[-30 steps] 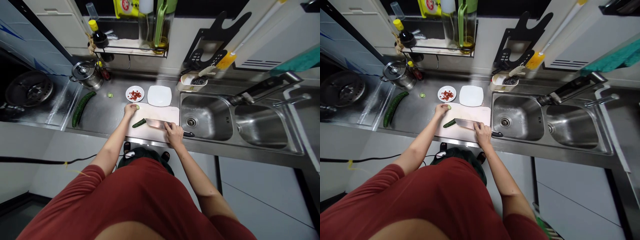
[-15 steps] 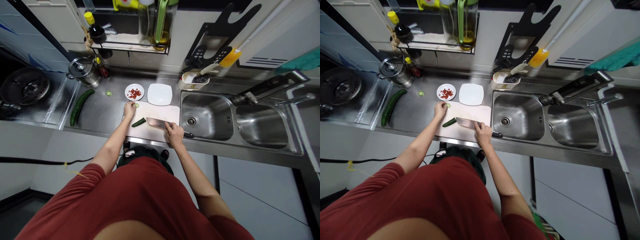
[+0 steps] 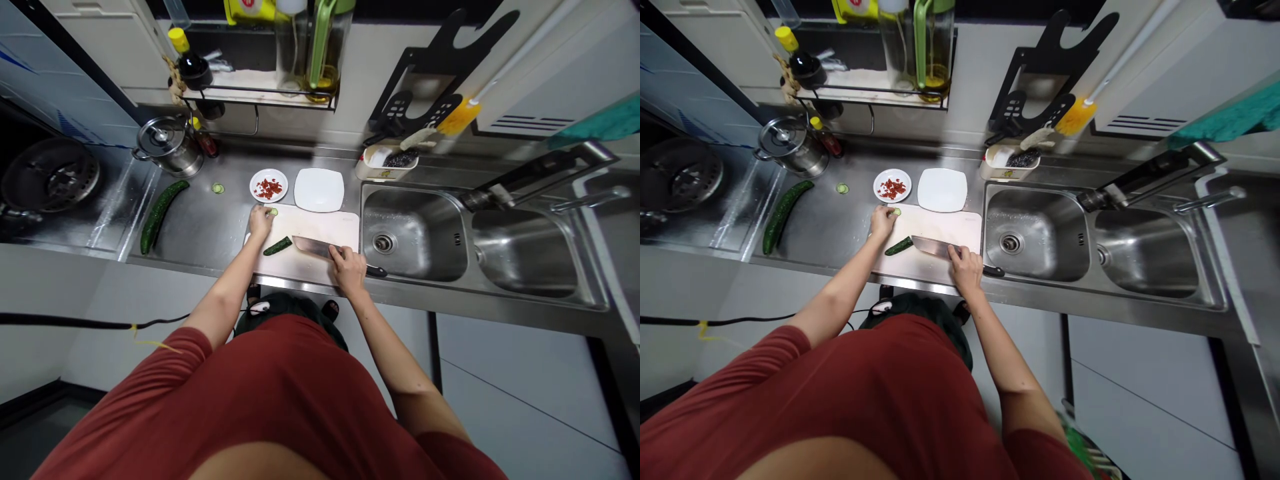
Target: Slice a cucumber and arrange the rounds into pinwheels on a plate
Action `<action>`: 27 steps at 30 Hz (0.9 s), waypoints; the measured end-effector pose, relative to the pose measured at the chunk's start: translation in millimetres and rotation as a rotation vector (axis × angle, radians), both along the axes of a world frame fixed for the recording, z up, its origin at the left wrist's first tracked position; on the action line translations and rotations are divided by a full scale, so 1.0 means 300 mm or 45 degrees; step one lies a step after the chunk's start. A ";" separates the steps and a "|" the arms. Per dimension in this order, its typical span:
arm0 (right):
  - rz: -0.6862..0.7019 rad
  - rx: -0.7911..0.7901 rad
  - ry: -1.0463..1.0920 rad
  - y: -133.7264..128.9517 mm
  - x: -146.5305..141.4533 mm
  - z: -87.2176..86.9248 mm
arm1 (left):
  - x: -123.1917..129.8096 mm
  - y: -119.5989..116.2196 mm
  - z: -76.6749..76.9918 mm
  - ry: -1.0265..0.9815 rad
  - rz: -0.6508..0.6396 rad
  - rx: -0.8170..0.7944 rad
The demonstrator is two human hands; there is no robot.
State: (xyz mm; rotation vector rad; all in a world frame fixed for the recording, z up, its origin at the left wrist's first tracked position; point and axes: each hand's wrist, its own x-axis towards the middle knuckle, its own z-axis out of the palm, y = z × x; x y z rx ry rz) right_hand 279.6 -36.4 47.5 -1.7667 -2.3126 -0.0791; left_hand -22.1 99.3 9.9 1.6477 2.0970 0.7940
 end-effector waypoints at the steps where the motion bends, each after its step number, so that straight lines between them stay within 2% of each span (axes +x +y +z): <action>1: 0.000 -0.009 0.006 -0.001 0.001 0.000 | 0.001 0.002 -0.001 -0.002 0.004 0.002; 12: -0.057 -0.093 0.138 0.003 -0.004 0.004 | -0.005 -0.009 0.011 -0.090 0.058 0.024; 16: -0.160 -0.154 0.266 0.011 -0.011 0.001 | -0.004 -0.059 0.042 -0.127 0.168 0.084; 20: -0.187 -0.178 0.413 0.017 -0.016 0.006 | 0.006 -0.123 0.076 -0.171 0.222 0.092; 27: -0.195 -0.182 0.590 0.009 -0.032 0.014 | 0.028 -0.222 0.093 -0.186 0.193 0.074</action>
